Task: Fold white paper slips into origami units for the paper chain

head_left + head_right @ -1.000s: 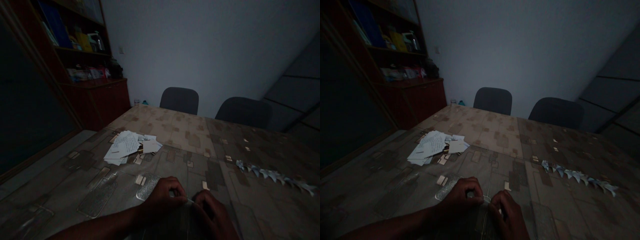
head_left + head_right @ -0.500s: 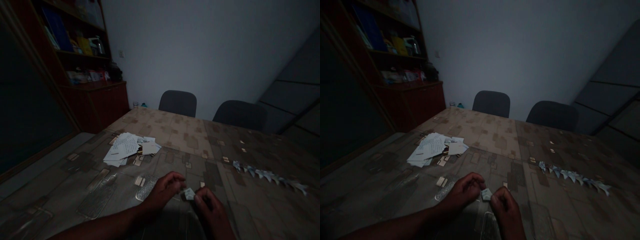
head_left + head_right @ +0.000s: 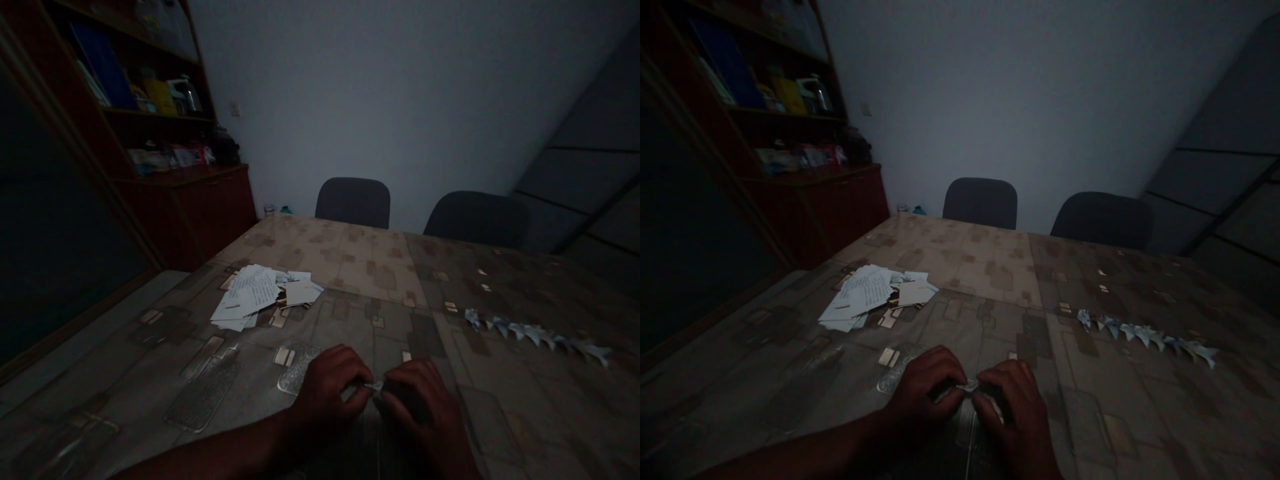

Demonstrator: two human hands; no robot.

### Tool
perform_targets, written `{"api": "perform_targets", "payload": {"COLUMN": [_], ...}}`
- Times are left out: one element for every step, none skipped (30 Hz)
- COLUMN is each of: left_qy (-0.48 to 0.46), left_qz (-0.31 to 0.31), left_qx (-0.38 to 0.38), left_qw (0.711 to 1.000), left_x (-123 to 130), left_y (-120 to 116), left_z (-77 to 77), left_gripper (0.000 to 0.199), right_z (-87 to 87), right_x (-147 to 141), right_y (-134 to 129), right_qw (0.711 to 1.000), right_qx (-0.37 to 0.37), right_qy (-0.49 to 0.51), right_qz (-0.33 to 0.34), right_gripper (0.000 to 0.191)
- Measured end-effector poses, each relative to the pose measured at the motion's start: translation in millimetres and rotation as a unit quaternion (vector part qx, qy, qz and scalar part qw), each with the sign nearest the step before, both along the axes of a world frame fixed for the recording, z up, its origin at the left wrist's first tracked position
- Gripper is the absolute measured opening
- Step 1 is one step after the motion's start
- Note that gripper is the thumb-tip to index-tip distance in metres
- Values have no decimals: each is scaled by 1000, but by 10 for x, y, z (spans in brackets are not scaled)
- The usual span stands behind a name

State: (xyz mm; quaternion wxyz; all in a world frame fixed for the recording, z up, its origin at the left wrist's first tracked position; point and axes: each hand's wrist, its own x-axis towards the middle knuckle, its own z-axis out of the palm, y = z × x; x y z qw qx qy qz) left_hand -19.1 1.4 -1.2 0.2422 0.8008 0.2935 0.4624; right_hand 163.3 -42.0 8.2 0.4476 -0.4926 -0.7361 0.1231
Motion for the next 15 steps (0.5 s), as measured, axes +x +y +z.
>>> {"api": "perform_targets", "payload": {"left_qy": [17, 31, 41, 45, 45, 38, 31, 23, 19, 22, 32, 47, 75, 91, 101], "left_qz": [3, 3, 3, 3, 4, 7, 8, 8, 5, -3, -13, -19, -32, -37, -39], "left_qx": [33, 57, 71, 71, 57, 29, -11, -54, -87, -102, -98, -65, -25, 10, 37], "left_qw": [999, 998, 997, 996, 997, 999, 999, 998, 996, 995, 995, 997, 996, 995, 993], "left_x": [-8, -12, -13, -12, -11, -9, -11, -15, -23, -35, -49, -63, -77, -87, -95], "left_y": [-3, -8, -16, -24, -32, -39, -43, -41, -35, -24, -8, 10, 28, 44, 56], "left_z": [4, 9, 14, 18, 20, 19, 17, 15, 15, 18, 25, 34, 45, 55, 63], "left_gripper": [11, 11, 11, 11, 10, 9, 7, 7, 8, 8, 7, 5, 7, 11, 15], "right_z": [11, 18, 21, 22, 22, 21, 19, 17, 14, 11, 6, 1, -5, -12, -19], "right_x": [-4, -10, -16, -24, -29, -32, -29, -22, -9, 8, 27, 47, 66, 82, 94], "right_y": [-5, -9, -13, -16, -19, -21, -21, -19, -16, -11, -4, 4, 13, 22, 31], "right_qw": [999, 998, 997, 996, 996, 996, 997, 998, 998, 998, 997, 996, 995, 995, 994], "right_qx": [27, 47, 58, 61, 60, 57, 52, 45, 38, 33, 30, 29, 31, 33, 36], "right_qy": [-22, -39, -51, -59, -61, -57, -49, -41, -37, -39, -47, -56, -67, -78, -86], "right_qz": [10, 22, 32, 38, 39, 35, 30, 27, 29, 37, 47, 55, 59, 60, 57], "right_gripper": [6, 7, 7, 9, 10, 11, 11, 10, 10, 10, 10, 10, 10, 10, 10]}}
